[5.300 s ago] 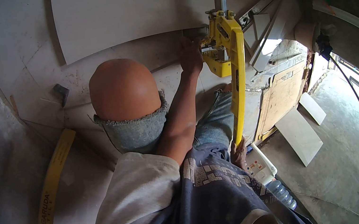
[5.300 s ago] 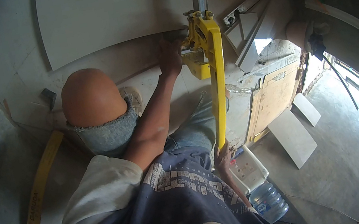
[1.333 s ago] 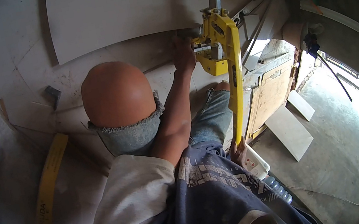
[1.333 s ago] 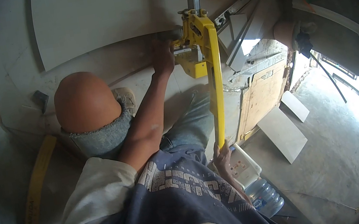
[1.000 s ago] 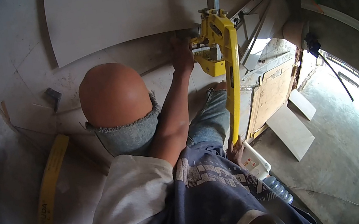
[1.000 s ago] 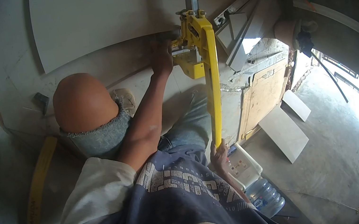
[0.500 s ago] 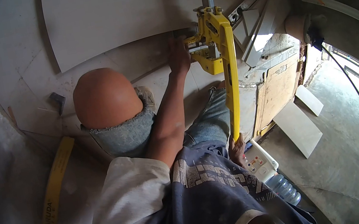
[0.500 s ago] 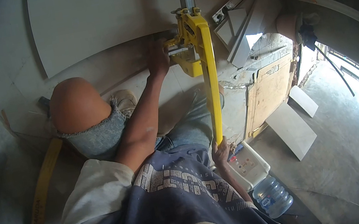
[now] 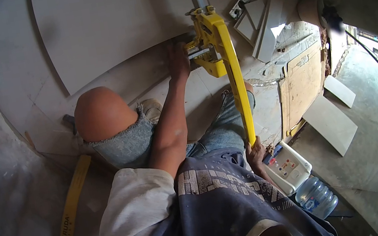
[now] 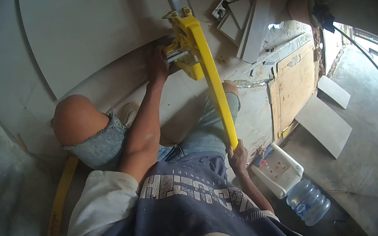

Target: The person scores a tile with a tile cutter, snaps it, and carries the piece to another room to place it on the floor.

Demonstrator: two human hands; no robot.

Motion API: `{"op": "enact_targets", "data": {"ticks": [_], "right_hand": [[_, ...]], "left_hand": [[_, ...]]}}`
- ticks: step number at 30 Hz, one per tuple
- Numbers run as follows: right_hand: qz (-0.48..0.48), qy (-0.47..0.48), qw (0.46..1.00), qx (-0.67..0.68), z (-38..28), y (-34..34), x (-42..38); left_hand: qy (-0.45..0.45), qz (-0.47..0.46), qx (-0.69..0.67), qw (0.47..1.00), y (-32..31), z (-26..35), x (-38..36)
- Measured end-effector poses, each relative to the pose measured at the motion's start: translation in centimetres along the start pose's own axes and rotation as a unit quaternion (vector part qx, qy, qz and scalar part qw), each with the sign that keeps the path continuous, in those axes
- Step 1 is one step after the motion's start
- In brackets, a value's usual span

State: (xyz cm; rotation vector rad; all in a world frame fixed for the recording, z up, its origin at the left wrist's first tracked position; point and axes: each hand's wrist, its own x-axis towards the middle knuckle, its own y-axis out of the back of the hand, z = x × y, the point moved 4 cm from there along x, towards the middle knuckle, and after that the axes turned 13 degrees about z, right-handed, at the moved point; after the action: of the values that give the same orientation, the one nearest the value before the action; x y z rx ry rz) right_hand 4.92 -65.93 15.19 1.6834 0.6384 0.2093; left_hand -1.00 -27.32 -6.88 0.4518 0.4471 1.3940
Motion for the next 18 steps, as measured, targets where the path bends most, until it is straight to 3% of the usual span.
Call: {"op": "enact_targets", "data": {"ticks": [2,9,18], "right_hand": [[0.015,0.028,0.998,-0.045,0.4,-0.1,0.0],[-0.042,-0.018,0.999,0.027,-0.4,1.3,0.3],[-0.032,-0.009,0.999,0.043,0.3,0.9,0.2]], "left_hand": [[-0.003,-0.001,0.013,1.0,-0.2,0.2,0.0],[-0.003,-0.024,0.022,0.999,0.5,0.6,0.6],[0.021,-0.028,0.038,0.999,0.3,0.5,0.4]]}}
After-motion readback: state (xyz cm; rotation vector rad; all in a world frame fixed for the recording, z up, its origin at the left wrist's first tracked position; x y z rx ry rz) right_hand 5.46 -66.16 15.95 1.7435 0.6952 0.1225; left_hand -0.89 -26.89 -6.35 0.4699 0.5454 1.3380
